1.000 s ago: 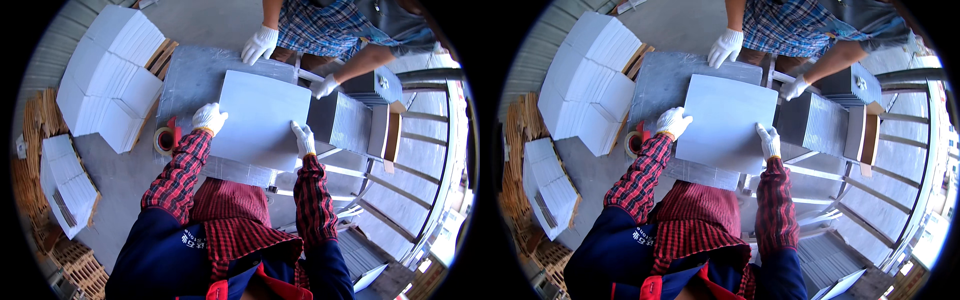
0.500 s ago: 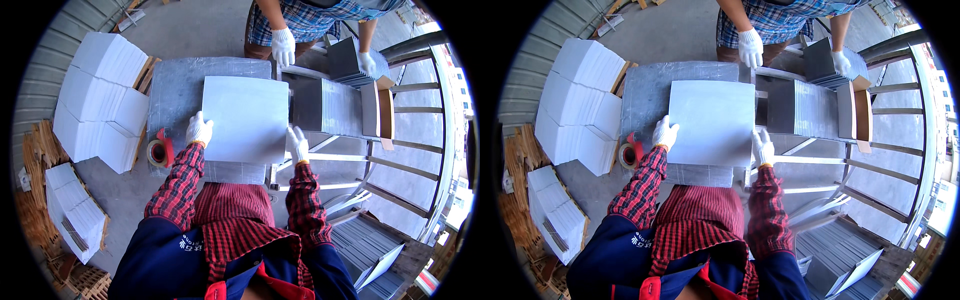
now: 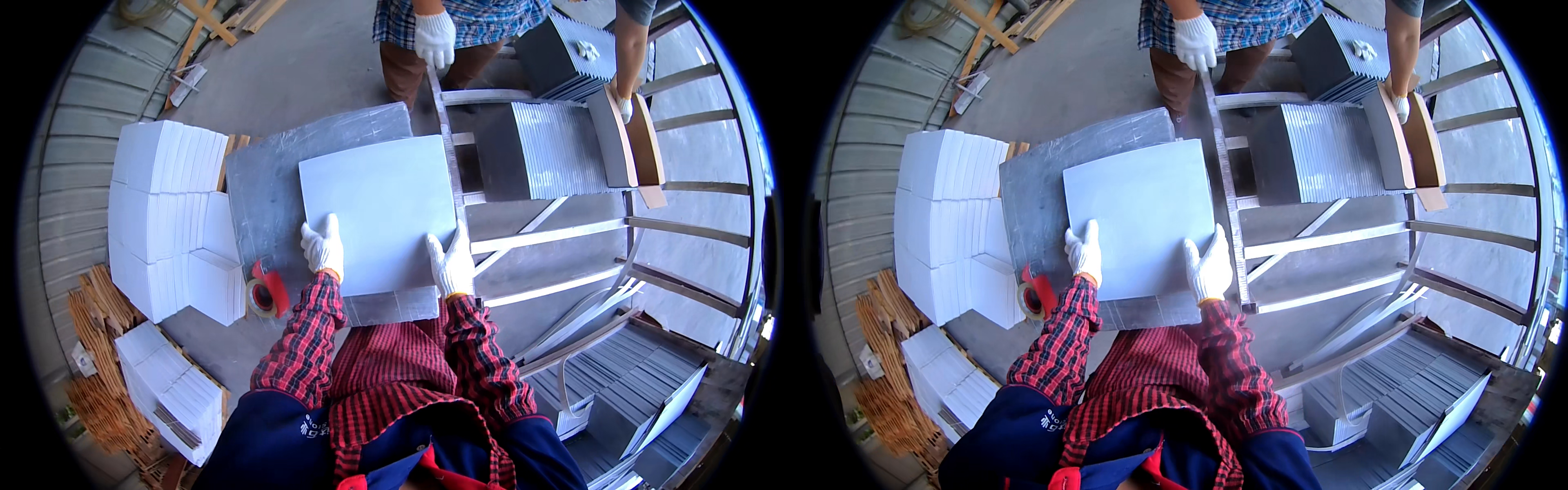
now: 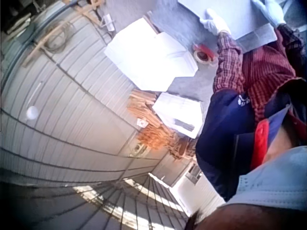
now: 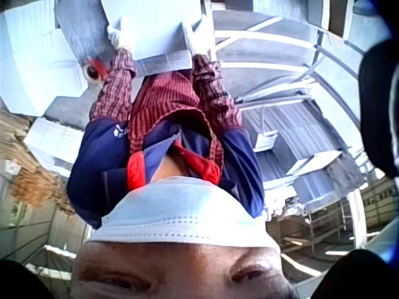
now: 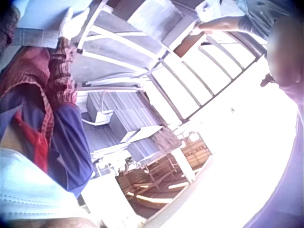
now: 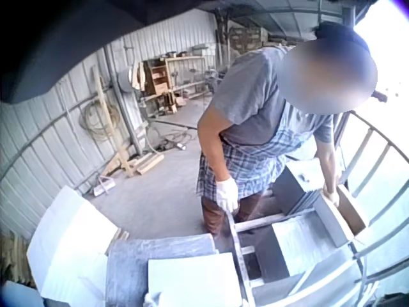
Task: The person wraps gray rectangular panels with plastic film and places them into cardboard boxes. They use a tape dispenser to seal the boxes and stack the finished packages on a nearby pallet. A coworker assists by handing over panels and boxes.
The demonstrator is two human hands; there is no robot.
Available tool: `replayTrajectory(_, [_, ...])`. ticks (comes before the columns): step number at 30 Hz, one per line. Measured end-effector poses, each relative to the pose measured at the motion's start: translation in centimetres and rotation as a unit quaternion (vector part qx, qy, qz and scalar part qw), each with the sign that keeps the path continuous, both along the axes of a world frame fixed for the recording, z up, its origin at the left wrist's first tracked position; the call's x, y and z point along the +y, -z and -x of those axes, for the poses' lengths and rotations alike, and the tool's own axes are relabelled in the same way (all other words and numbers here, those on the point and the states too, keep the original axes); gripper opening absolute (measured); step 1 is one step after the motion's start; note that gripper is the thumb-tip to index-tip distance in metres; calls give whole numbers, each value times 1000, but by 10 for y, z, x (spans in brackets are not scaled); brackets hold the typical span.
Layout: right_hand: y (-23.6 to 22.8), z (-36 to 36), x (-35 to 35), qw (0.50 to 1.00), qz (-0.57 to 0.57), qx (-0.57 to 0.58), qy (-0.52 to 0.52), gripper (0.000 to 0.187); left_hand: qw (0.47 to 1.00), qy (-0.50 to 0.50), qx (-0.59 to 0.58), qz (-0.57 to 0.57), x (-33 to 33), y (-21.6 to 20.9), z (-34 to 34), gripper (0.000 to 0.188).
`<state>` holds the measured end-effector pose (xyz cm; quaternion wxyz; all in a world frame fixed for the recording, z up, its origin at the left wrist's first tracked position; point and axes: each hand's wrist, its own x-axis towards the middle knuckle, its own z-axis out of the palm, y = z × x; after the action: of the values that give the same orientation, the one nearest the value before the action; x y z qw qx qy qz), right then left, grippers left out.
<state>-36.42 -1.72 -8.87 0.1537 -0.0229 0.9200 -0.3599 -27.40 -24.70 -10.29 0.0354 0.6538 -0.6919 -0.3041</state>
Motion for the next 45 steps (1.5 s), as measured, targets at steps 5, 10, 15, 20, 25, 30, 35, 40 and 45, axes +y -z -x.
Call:
replayTrajectory(5, [4, 11, 5, 996, 63, -66, 16, 69, 991, -91, -90, 40, 12, -14, 27, 69])
replayTrajectory(10, [9, 44, -4, 987, 129, -88, 25, 67, 973, -102, -173, 111, 21, -9, 40, 67])
replayTrajectory(15, [4, 65, -7, 945, 211, -250, 16, 63, 967, -123, -170, 147, 21, 6, 38, 65])
replayTrajectory(20, [17, 68, -5, 940, 237, -245, -8, 71, 971, -101, -143, 165, 23, -4, 54, 63])
replayTrajectory(25, [18, 71, -4, 935, 248, -251, -22, 71, 973, -93, -141, 158, 21, -6, 57, 61])
replayTrajectory(30, [20, 63, -3, 926, 267, -266, -21, 70, 959, -88, -180, 199, 21, 7, 39, 61])
replayTrajectory(35, [27, 58, -2, 924, 300, -237, -19, 67, 951, -82, -228, 194, 23, 9, 38, 64])
replayTrajectory(40, [31, 63, 11, 951, 200, -211, -100, 78, 957, -92, -229, 153, 27, 1, 37, 69])
replayTrajectory(45, [7, 31, 60, 976, 170, -125, 50, 68, 995, -99, -14, -15, 0, -11, 25, 80])
